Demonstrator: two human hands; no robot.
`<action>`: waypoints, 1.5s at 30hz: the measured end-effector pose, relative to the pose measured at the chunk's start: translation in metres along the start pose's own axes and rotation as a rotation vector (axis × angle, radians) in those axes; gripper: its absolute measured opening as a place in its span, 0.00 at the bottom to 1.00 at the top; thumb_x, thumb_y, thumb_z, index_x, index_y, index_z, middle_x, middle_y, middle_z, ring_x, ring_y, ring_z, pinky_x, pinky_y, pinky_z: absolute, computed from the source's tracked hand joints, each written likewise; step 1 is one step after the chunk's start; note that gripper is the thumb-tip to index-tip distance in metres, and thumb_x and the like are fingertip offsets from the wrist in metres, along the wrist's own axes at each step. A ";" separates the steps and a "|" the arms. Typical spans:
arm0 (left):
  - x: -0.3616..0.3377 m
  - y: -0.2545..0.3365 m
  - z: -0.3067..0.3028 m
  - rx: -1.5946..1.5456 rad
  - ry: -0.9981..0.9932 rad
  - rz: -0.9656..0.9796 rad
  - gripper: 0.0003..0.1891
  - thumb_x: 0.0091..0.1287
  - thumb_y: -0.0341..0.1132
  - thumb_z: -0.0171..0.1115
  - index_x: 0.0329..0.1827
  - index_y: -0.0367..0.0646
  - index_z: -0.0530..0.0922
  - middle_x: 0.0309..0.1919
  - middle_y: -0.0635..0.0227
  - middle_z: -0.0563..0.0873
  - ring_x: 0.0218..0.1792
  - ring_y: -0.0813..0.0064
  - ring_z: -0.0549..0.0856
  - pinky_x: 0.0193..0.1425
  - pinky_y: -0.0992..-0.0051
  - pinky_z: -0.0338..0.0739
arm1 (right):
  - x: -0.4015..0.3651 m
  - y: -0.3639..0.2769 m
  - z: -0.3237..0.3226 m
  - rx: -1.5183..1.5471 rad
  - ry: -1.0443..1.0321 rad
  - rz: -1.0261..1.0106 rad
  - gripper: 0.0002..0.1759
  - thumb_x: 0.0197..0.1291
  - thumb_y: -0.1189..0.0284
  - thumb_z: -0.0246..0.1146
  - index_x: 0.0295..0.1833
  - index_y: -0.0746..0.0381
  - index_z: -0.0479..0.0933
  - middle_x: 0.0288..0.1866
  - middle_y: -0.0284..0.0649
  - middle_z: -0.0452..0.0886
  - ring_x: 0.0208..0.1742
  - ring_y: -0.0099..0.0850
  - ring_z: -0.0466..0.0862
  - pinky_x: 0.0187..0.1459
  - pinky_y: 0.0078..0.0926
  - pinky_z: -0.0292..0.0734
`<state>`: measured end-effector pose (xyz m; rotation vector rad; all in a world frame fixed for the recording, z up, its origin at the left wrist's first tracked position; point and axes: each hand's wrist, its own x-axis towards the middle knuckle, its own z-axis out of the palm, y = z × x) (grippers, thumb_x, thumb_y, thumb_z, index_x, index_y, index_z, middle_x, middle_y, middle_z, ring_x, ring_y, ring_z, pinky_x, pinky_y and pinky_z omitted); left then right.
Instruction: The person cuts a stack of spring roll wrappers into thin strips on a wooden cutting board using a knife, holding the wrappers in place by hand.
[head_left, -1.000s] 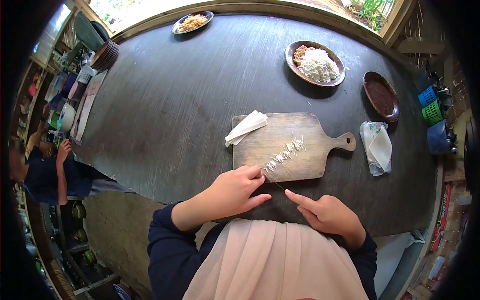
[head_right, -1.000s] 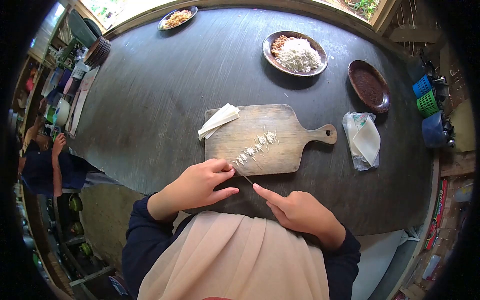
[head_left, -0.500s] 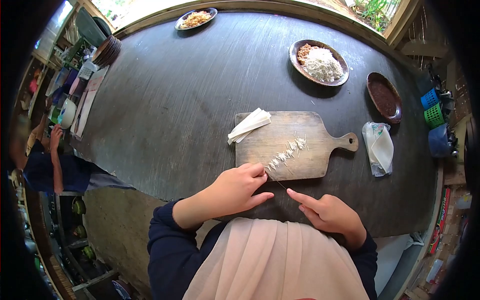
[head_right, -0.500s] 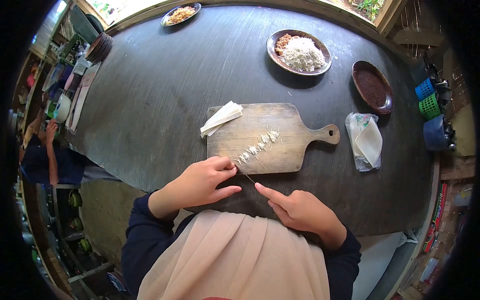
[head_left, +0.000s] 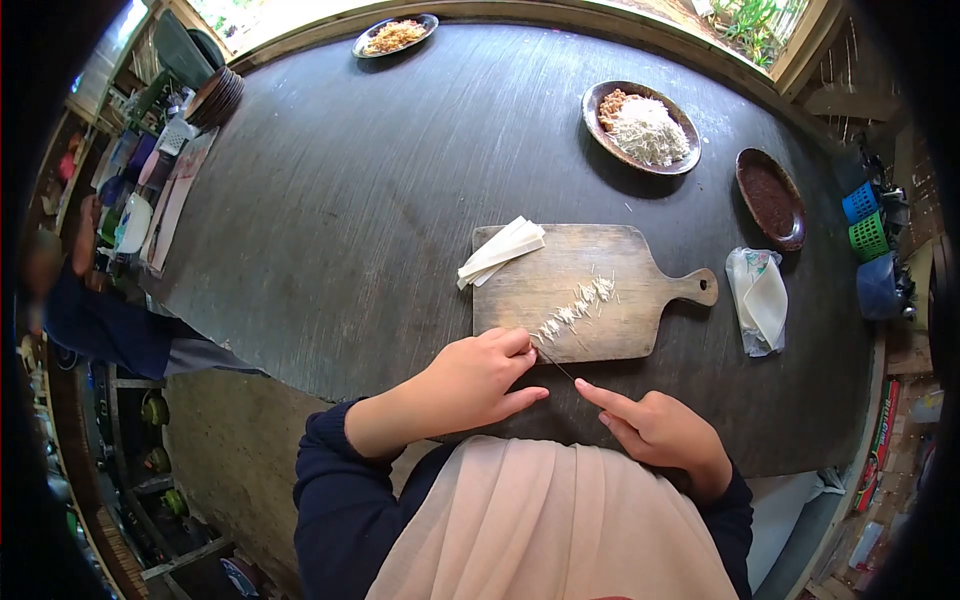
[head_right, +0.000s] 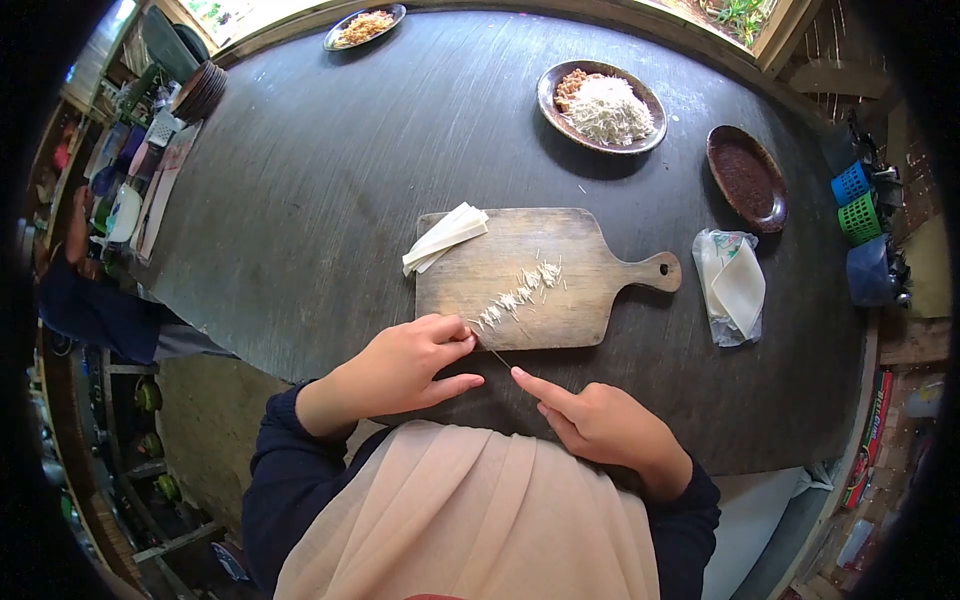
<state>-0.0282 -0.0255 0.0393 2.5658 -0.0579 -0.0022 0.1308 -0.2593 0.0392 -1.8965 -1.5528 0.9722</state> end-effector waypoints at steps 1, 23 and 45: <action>0.000 0.000 0.001 -0.005 0.000 0.001 0.20 0.69 0.46 0.67 0.48 0.33 0.82 0.43 0.61 0.81 0.45 0.62 0.84 0.48 0.69 0.82 | 0.001 0.000 0.001 0.023 -0.005 0.010 0.32 0.69 0.72 0.61 0.78 0.47 0.66 0.16 0.51 0.74 0.16 0.49 0.76 0.23 0.44 0.72; -0.003 -0.006 0.007 0.022 0.052 0.037 0.19 0.70 0.43 0.63 0.47 0.32 0.82 0.42 0.61 0.80 0.46 0.63 0.83 0.46 0.69 0.82 | -0.001 0.001 -0.002 0.027 -0.012 0.013 0.33 0.69 0.73 0.60 0.79 0.49 0.64 0.16 0.52 0.73 0.15 0.48 0.74 0.23 0.43 0.72; 0.002 0.003 0.000 0.002 -0.003 -0.047 0.17 0.70 0.43 0.67 0.47 0.36 0.83 0.43 0.63 0.83 0.44 0.63 0.85 0.47 0.69 0.82 | -0.007 0.001 -0.010 0.041 -0.118 0.052 0.33 0.71 0.72 0.58 0.80 0.50 0.61 0.15 0.52 0.72 0.15 0.49 0.75 0.23 0.44 0.71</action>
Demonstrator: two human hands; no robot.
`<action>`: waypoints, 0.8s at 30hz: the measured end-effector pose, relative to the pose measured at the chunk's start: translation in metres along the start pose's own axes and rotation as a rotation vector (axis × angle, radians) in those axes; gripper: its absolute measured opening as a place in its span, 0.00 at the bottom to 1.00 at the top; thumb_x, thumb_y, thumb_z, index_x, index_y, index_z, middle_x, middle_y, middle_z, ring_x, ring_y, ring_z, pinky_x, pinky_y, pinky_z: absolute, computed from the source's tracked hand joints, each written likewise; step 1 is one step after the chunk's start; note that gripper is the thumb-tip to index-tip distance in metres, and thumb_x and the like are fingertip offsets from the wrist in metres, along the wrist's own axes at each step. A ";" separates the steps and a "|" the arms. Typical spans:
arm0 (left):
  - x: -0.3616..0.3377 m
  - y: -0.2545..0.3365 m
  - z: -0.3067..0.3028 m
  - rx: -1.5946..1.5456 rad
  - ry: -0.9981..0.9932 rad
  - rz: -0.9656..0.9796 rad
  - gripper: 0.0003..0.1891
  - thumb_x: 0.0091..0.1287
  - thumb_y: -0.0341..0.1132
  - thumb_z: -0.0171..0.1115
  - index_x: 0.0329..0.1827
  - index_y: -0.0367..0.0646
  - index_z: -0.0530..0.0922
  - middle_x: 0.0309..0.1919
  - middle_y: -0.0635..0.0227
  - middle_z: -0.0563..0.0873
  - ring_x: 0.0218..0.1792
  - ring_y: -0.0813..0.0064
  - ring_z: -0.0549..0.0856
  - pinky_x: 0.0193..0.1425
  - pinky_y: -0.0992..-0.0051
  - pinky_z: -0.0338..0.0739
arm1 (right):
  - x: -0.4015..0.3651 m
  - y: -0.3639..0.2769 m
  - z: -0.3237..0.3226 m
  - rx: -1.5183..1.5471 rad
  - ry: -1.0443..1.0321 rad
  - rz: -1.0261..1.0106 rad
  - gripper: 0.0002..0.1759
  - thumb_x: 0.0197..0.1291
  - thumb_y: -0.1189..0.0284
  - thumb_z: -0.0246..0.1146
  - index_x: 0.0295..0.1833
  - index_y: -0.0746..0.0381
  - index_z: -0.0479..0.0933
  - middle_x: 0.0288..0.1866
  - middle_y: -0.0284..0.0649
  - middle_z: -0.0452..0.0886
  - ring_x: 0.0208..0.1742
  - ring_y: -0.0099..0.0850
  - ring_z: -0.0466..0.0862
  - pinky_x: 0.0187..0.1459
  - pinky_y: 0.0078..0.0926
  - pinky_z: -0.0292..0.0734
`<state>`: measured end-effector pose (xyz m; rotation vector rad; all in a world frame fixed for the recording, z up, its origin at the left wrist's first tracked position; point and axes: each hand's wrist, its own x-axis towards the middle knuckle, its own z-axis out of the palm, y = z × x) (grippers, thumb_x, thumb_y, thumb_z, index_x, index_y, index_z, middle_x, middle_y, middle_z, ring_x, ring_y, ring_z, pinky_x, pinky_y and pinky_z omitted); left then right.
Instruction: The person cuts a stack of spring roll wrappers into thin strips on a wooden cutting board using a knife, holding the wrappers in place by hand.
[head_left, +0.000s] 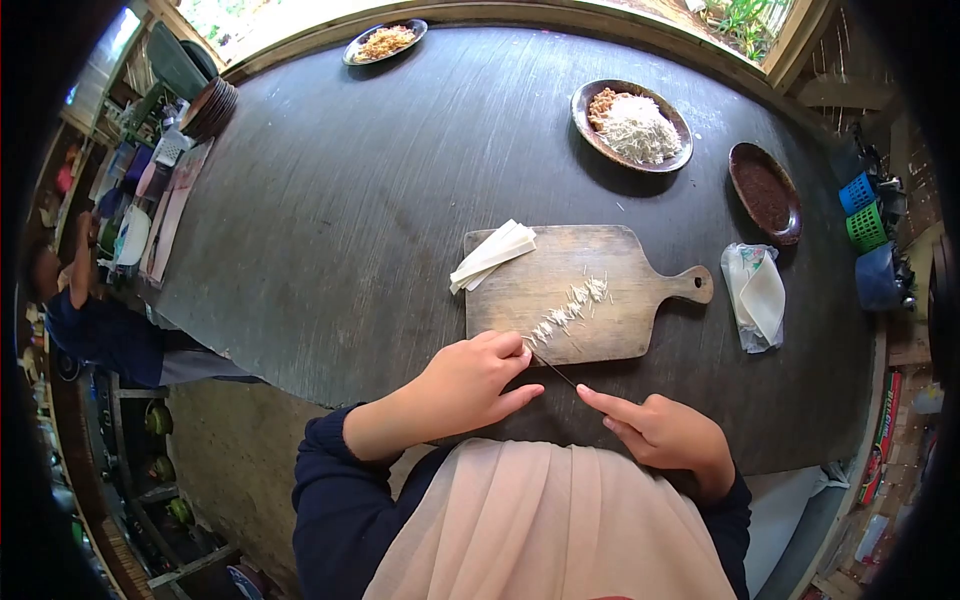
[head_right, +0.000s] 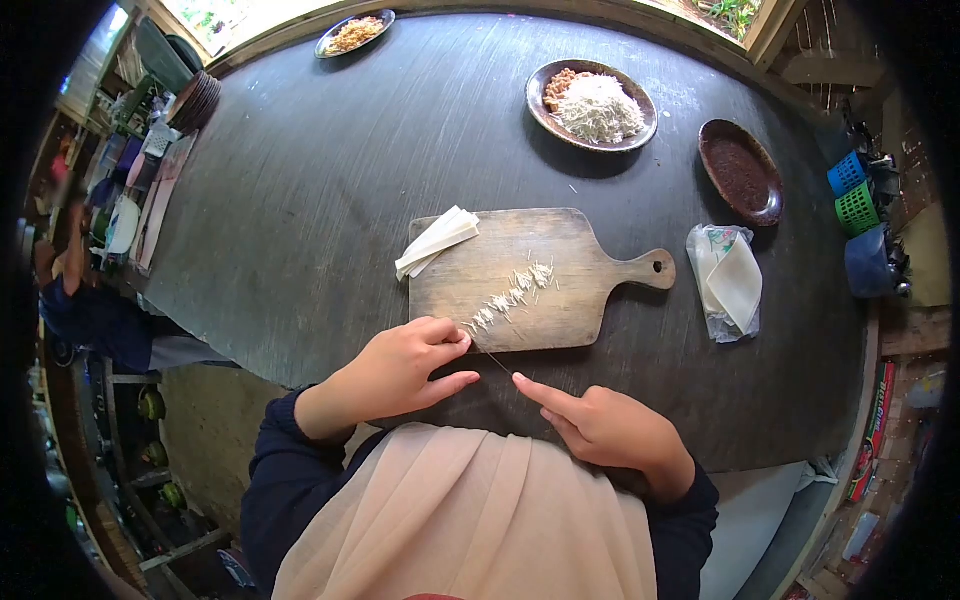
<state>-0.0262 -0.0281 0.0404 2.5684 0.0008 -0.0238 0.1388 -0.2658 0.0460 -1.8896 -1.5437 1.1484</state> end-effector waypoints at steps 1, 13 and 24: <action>0.000 0.000 -0.001 -0.004 -0.003 -0.001 0.17 0.70 0.44 0.67 0.47 0.36 0.83 0.43 0.63 0.83 0.44 0.63 0.85 0.47 0.69 0.82 | -0.001 0.001 -0.001 -0.012 -0.010 -0.012 0.33 0.71 0.72 0.58 0.80 0.50 0.61 0.15 0.52 0.73 0.15 0.48 0.75 0.23 0.44 0.71; 0.000 -0.003 -0.003 -0.046 -0.034 -0.009 0.17 0.70 0.43 0.67 0.49 0.35 0.84 0.43 0.62 0.83 0.44 0.63 0.85 0.48 0.69 0.82 | 0.003 0.001 0.002 0.004 0.035 -0.023 0.34 0.71 0.72 0.57 0.81 0.48 0.60 0.15 0.52 0.73 0.15 0.48 0.75 0.23 0.43 0.72; -0.001 -0.001 -0.001 -0.004 0.001 0.019 0.17 0.69 0.43 0.68 0.46 0.35 0.84 0.43 0.62 0.84 0.44 0.63 0.85 0.47 0.69 0.82 | 0.010 -0.001 0.004 0.025 0.034 -0.005 0.33 0.71 0.73 0.58 0.79 0.48 0.63 0.17 0.51 0.74 0.15 0.48 0.75 0.23 0.41 0.72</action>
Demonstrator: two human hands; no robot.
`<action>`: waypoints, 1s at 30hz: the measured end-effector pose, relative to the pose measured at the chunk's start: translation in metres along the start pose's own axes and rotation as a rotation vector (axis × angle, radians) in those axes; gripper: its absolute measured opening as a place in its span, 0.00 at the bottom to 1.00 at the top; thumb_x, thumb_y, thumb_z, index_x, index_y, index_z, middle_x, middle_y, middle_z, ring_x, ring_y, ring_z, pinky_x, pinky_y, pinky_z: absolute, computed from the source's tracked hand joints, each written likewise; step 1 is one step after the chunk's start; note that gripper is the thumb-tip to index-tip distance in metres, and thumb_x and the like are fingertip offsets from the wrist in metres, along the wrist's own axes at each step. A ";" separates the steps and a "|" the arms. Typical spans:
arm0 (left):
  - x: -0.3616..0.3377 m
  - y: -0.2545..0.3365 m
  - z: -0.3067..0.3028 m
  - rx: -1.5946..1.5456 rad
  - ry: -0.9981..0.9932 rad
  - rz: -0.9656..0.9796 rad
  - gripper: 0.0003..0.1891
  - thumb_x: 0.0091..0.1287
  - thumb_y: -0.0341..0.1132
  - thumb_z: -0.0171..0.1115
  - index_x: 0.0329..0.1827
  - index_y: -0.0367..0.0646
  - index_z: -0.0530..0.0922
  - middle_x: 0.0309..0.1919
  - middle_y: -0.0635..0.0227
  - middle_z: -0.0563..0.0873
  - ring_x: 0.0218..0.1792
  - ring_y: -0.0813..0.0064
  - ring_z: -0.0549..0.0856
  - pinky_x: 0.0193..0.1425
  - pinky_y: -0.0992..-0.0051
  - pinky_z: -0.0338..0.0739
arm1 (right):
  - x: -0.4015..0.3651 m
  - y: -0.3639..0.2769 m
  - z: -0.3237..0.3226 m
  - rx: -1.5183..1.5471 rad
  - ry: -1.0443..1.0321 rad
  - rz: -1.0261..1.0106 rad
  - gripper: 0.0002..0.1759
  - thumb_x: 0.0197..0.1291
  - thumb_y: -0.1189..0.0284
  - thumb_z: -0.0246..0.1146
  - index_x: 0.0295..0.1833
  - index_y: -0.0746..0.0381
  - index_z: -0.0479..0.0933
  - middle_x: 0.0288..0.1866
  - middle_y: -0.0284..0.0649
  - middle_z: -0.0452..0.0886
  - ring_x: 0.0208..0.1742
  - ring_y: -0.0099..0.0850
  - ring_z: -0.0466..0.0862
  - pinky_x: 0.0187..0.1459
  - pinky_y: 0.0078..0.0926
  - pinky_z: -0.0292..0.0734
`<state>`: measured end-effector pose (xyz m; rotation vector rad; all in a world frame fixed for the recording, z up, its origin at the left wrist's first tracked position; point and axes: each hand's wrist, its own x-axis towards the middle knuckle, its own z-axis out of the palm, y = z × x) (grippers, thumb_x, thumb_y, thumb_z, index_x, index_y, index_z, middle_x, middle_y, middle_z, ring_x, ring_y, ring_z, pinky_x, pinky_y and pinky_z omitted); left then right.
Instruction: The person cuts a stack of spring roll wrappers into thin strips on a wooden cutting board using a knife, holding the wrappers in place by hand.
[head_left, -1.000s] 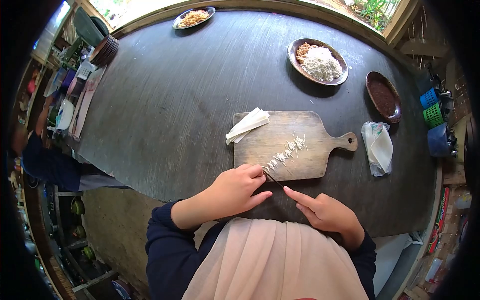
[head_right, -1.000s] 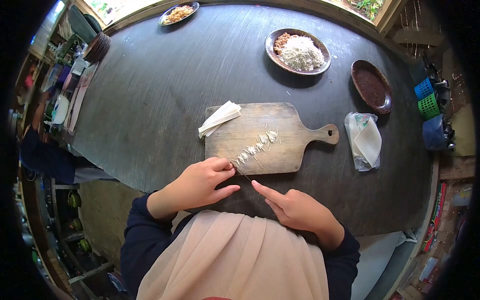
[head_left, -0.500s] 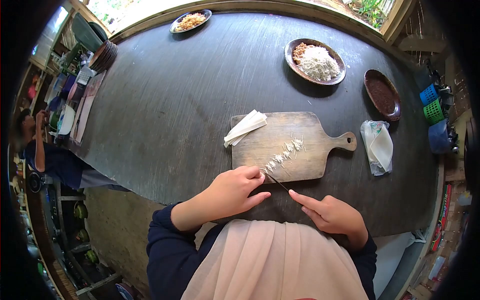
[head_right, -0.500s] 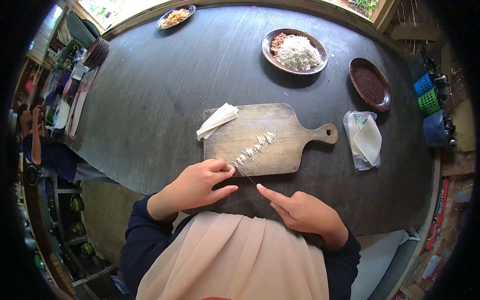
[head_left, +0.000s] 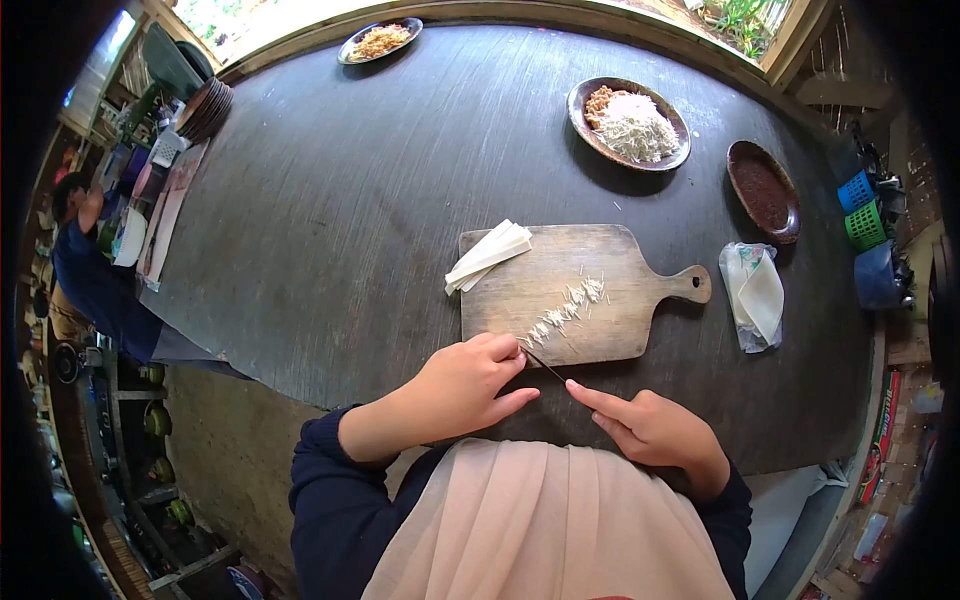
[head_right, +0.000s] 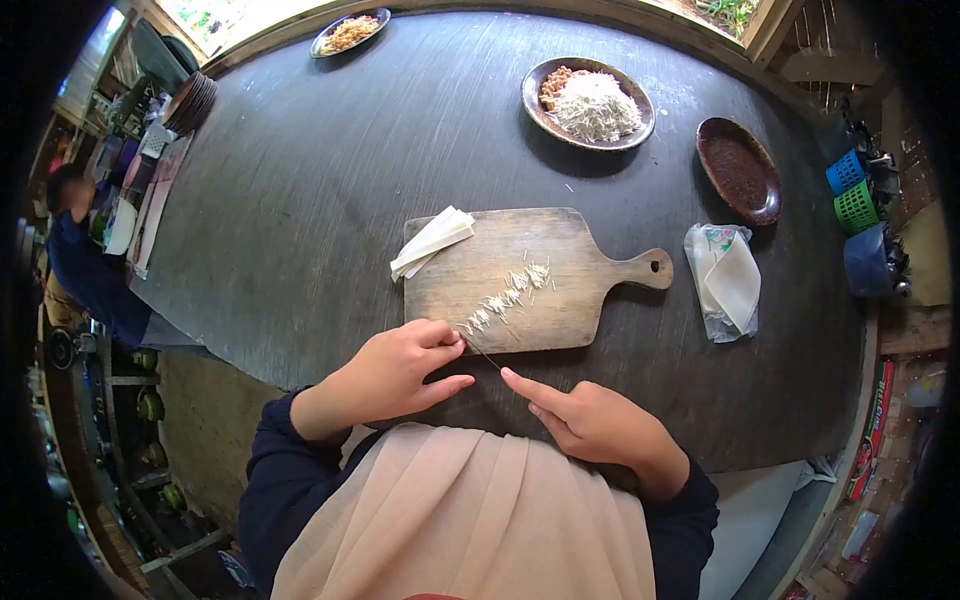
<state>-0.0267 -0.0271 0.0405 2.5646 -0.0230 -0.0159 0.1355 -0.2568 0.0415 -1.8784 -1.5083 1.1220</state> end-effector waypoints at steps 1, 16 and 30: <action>0.000 0.000 0.000 0.005 0.004 0.002 0.17 0.69 0.43 0.68 0.46 0.35 0.84 0.42 0.62 0.83 0.43 0.63 0.85 0.47 0.69 0.82 | 0.001 -0.001 0.001 0.012 0.014 0.005 0.32 0.71 0.74 0.58 0.79 0.49 0.65 0.19 0.51 0.75 0.16 0.48 0.75 0.24 0.40 0.72; 0.001 -0.003 0.004 0.022 0.031 0.009 0.16 0.69 0.41 0.67 0.46 0.35 0.83 0.42 0.62 0.84 0.42 0.63 0.86 0.46 0.69 0.82 | -0.011 0.001 -0.010 -0.004 -0.062 0.012 0.33 0.71 0.72 0.57 0.80 0.49 0.61 0.17 0.54 0.74 0.16 0.51 0.75 0.24 0.45 0.72; 0.000 -0.004 0.004 0.030 0.033 0.025 0.13 0.70 0.39 0.66 0.45 0.34 0.84 0.42 0.62 0.84 0.42 0.63 0.86 0.47 0.69 0.83 | -0.002 0.002 0.002 0.016 0.018 0.036 0.31 0.72 0.70 0.58 0.79 0.44 0.64 0.16 0.53 0.73 0.15 0.51 0.74 0.24 0.44 0.72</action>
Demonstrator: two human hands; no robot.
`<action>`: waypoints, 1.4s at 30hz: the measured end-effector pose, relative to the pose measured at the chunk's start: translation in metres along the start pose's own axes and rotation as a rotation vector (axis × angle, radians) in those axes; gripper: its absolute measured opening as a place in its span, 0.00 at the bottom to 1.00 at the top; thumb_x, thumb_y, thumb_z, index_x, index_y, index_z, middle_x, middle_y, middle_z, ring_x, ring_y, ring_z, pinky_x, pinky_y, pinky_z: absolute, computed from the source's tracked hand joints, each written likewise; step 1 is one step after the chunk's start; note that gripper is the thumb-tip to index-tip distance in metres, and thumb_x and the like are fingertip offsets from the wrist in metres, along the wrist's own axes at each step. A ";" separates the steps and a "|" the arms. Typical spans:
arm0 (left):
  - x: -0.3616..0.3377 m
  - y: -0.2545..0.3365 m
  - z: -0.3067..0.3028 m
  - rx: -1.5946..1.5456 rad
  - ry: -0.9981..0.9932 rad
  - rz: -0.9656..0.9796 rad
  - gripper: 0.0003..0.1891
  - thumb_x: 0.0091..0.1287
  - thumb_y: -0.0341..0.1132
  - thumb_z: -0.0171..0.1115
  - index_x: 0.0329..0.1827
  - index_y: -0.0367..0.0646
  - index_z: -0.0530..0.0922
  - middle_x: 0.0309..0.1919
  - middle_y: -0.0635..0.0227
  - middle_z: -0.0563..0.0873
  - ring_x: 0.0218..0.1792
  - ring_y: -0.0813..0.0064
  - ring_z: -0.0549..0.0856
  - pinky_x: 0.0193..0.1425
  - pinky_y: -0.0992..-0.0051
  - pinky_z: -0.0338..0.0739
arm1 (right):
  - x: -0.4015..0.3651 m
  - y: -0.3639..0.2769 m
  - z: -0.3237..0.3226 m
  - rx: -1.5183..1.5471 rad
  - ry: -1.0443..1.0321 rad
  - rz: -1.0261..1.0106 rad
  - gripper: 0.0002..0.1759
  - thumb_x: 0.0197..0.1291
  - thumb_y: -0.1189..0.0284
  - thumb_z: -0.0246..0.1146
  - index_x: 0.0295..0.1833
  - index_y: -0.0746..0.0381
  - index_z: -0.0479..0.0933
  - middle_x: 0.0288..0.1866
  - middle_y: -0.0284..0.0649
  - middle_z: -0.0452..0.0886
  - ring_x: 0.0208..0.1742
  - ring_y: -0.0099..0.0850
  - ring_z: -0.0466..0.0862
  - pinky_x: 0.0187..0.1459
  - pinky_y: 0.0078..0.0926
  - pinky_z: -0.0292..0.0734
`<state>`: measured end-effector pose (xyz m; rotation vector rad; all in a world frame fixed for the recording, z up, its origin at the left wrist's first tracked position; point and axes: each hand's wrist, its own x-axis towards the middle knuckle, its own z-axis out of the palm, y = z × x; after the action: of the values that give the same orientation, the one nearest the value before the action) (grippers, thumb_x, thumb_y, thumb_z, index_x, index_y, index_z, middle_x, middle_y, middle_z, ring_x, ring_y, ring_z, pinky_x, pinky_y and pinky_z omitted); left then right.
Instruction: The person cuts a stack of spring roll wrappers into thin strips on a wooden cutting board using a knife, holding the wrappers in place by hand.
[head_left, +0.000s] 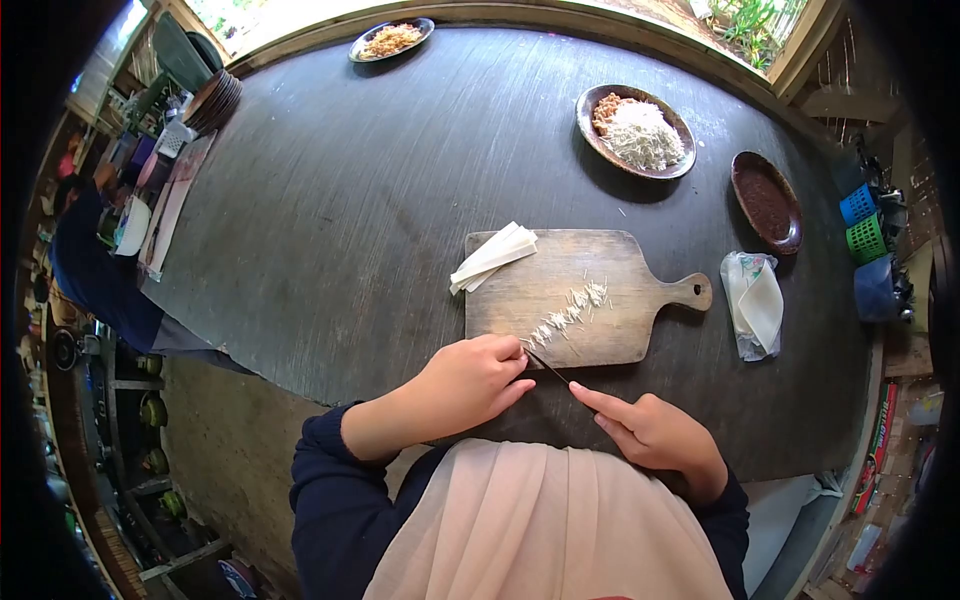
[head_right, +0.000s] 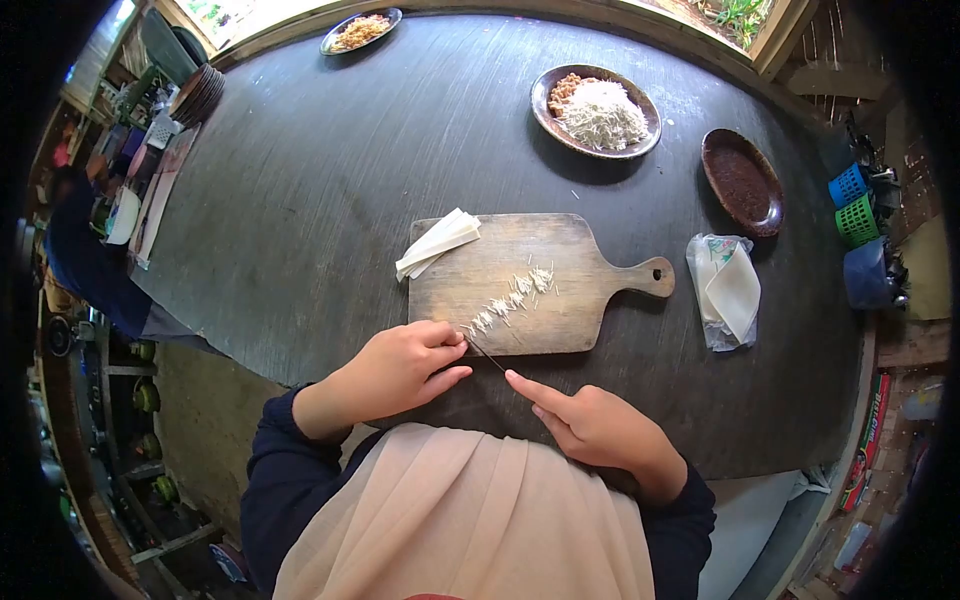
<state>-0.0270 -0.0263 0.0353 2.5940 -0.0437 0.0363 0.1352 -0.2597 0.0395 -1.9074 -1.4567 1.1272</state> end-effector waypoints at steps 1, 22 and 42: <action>0.000 0.000 0.000 -0.001 0.005 0.007 0.13 0.70 0.38 0.66 0.44 0.34 0.84 0.42 0.62 0.84 0.42 0.63 0.86 0.46 0.69 0.83 | 0.000 0.000 0.000 -0.002 0.002 -0.002 0.31 0.72 0.70 0.58 0.79 0.45 0.64 0.16 0.53 0.73 0.15 0.50 0.74 0.24 0.44 0.72; 0.001 0.005 0.002 0.077 0.017 -0.007 0.15 0.69 0.42 0.66 0.43 0.37 0.83 0.40 0.64 0.83 0.41 0.64 0.85 0.44 0.69 0.82 | -0.010 -0.002 -0.013 -0.020 -0.092 0.004 0.33 0.71 0.73 0.57 0.80 0.48 0.62 0.15 0.52 0.72 0.15 0.50 0.74 0.23 0.43 0.71; 0.000 0.003 0.002 0.050 0.007 -0.029 0.15 0.69 0.42 0.67 0.44 0.36 0.83 0.40 0.64 0.83 0.40 0.64 0.85 0.43 0.69 0.82 | -0.001 0.000 0.001 -0.028 0.036 -0.084 0.33 0.69 0.74 0.60 0.78 0.50 0.65 0.16 0.52 0.72 0.14 0.48 0.73 0.22 0.42 0.69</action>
<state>-0.0272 -0.0303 0.0353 2.6436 -0.0024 0.0358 0.1344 -0.2611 0.0393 -1.8576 -1.5252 1.0340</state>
